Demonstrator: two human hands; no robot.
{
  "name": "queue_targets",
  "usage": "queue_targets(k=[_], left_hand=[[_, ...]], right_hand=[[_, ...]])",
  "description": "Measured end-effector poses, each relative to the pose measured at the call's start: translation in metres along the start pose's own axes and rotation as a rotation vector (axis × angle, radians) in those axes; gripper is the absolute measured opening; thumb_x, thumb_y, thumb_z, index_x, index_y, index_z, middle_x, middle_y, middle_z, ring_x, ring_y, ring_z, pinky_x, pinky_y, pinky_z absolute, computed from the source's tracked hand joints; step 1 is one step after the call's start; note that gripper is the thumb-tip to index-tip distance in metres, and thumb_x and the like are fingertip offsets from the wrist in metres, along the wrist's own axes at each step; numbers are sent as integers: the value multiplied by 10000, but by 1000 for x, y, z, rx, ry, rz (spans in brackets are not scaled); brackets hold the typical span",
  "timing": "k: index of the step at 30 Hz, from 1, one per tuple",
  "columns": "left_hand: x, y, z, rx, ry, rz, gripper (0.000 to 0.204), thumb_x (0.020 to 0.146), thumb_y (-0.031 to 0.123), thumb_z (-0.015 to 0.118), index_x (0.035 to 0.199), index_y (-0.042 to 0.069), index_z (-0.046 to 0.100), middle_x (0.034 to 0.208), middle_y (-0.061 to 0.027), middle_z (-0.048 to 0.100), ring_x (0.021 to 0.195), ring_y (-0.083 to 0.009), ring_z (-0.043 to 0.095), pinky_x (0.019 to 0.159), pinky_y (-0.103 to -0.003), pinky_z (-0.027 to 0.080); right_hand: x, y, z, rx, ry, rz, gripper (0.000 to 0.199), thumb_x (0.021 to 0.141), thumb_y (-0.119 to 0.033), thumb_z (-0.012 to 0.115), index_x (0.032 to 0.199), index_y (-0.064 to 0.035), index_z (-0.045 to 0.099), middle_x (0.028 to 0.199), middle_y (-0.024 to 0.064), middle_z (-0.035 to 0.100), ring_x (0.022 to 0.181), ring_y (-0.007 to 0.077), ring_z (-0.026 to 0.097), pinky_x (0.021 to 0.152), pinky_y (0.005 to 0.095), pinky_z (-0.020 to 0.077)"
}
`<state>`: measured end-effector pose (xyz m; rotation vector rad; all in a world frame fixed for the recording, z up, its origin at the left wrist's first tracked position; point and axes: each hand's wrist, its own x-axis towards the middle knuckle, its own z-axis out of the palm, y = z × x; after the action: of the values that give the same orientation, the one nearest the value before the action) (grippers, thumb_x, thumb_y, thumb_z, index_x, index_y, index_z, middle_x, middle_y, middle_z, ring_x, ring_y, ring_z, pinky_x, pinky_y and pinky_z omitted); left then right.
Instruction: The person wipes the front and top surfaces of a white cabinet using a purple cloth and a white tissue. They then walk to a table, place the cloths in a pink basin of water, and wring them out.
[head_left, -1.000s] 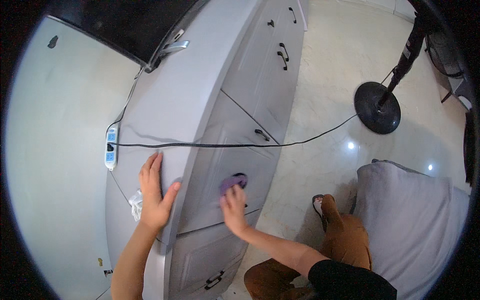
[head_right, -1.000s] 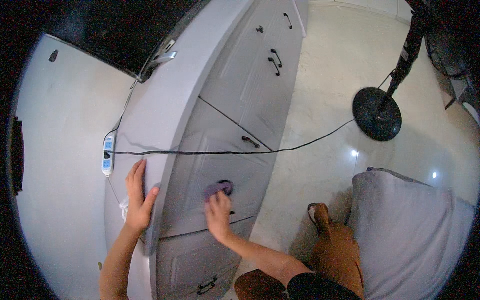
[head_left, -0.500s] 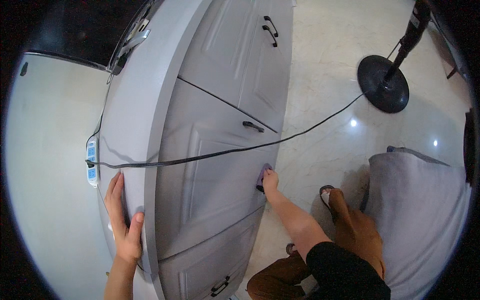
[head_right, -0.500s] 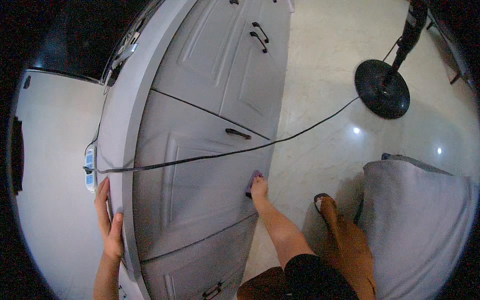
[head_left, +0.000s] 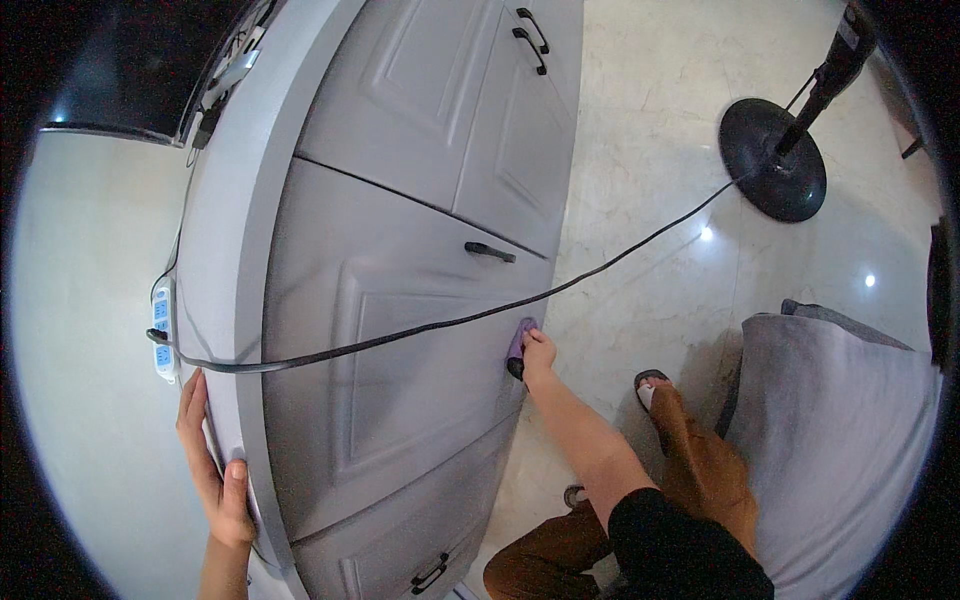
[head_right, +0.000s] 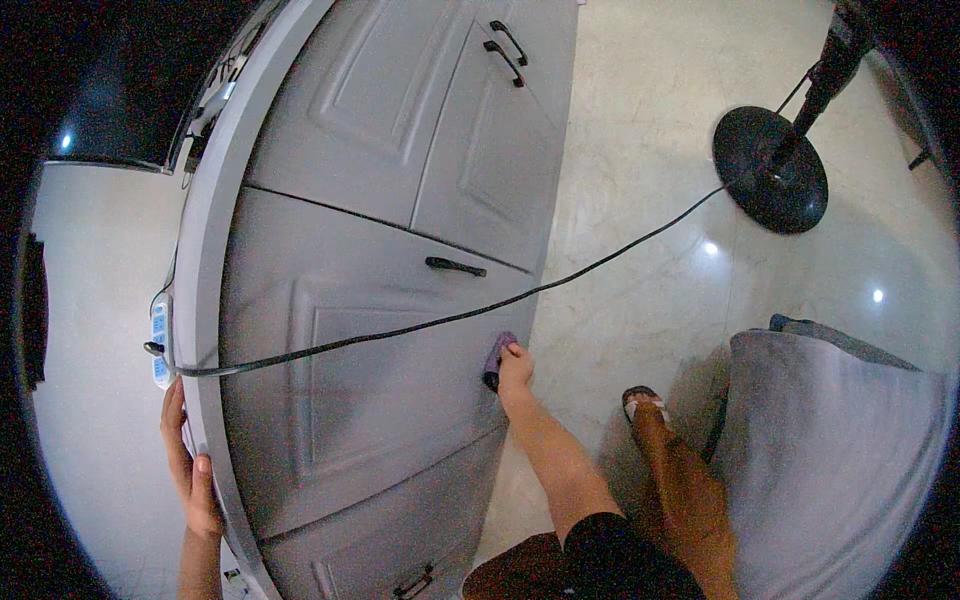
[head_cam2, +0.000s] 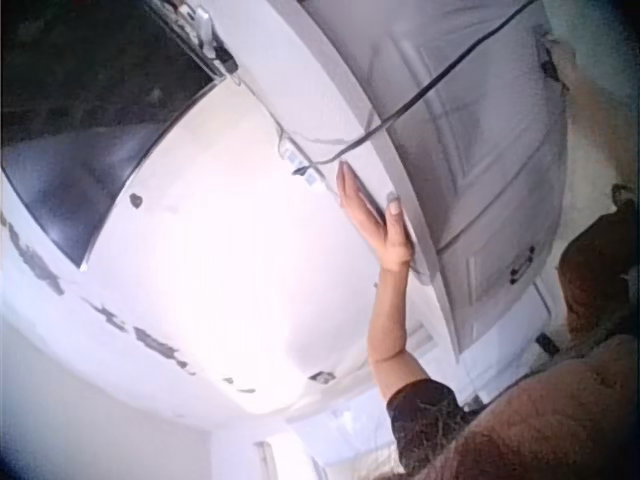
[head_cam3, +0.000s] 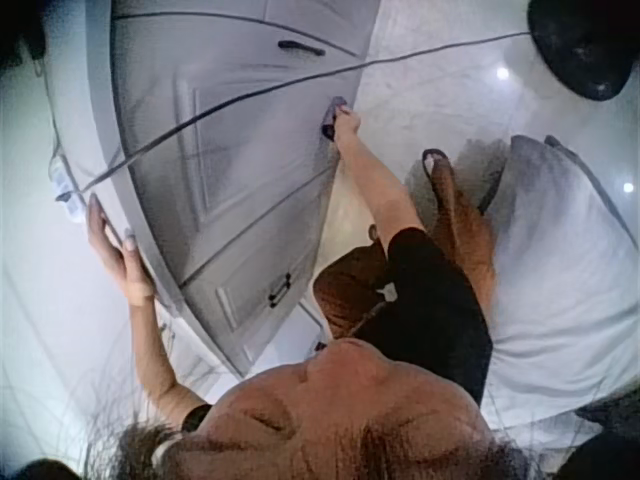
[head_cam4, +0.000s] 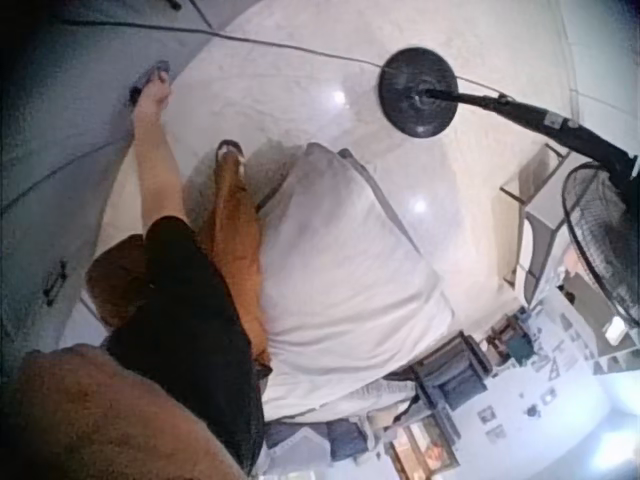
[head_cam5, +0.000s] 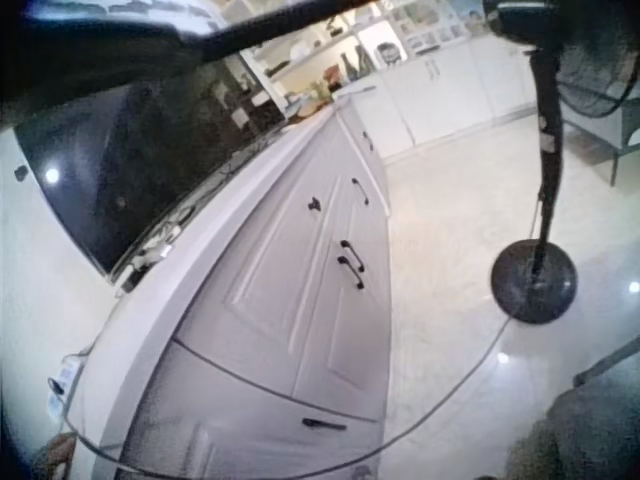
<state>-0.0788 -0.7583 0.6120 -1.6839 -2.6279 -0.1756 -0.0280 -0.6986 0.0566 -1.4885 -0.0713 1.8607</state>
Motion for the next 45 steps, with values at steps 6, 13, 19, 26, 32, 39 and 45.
queue_targets(k=[6,13,19,26,32,39,45], left_hand=[[-6,-5,2,-2,12,-38,887,748,677,388,1359,37,322,1385,-205,294,1315,-323,236,1076,-475,154],[-2,-2,-2,35,-5,-13,859,768,644,374,1361,26,311,1389,-212,286,1321,-327,227,1077,-477,147],[-5,-8,0,17,-1,-13,868,778,634,369,1356,-10,302,1389,-228,278,1318,-339,228,1073,-479,148],[-1,1,-2,53,-13,-19,876,780,642,359,1352,-19,304,1391,-231,275,1318,-342,226,1072,-467,153],[-4,-12,-1,0,8,17,891,758,672,361,1360,18,306,1394,-225,269,1318,-345,225,1066,-494,166],[-1,-2,-3,56,-7,-36,898,744,688,360,1359,36,319,1389,-214,284,1319,-343,224,1063,-513,161],[-5,-12,1,17,23,-27,908,741,682,371,1355,14,320,1392,-219,280,1317,-324,235,1065,-477,174]], right_hand=[[-137,-80,39,-213,-243,-644,164,764,-27,635,917,-7,579,946,114,592,871,233,560,776,329,443],[-53,-43,15,-333,-55,-397,158,751,-2,619,900,-4,566,948,142,565,898,269,549,826,337,422],[-114,-71,29,-280,-203,-771,207,731,33,626,914,-22,546,928,120,563,895,258,537,826,331,420],[-45,-40,18,-390,-37,-362,157,753,11,616,892,-17,549,937,113,562,930,260,539,826,338,426],[-114,-72,36,-235,-215,-787,156,754,17,610,888,-28,544,979,142,555,974,303,529,878,357,411],[-53,-40,9,-538,-36,-613,156,755,17,601,900,-20,556,942,162,552,912,306,531,836,375,419],[-143,-79,35,-329,-263,-967,115,774,9,582,868,-18,523,945,152,531,915,324,515,805,380,418]])
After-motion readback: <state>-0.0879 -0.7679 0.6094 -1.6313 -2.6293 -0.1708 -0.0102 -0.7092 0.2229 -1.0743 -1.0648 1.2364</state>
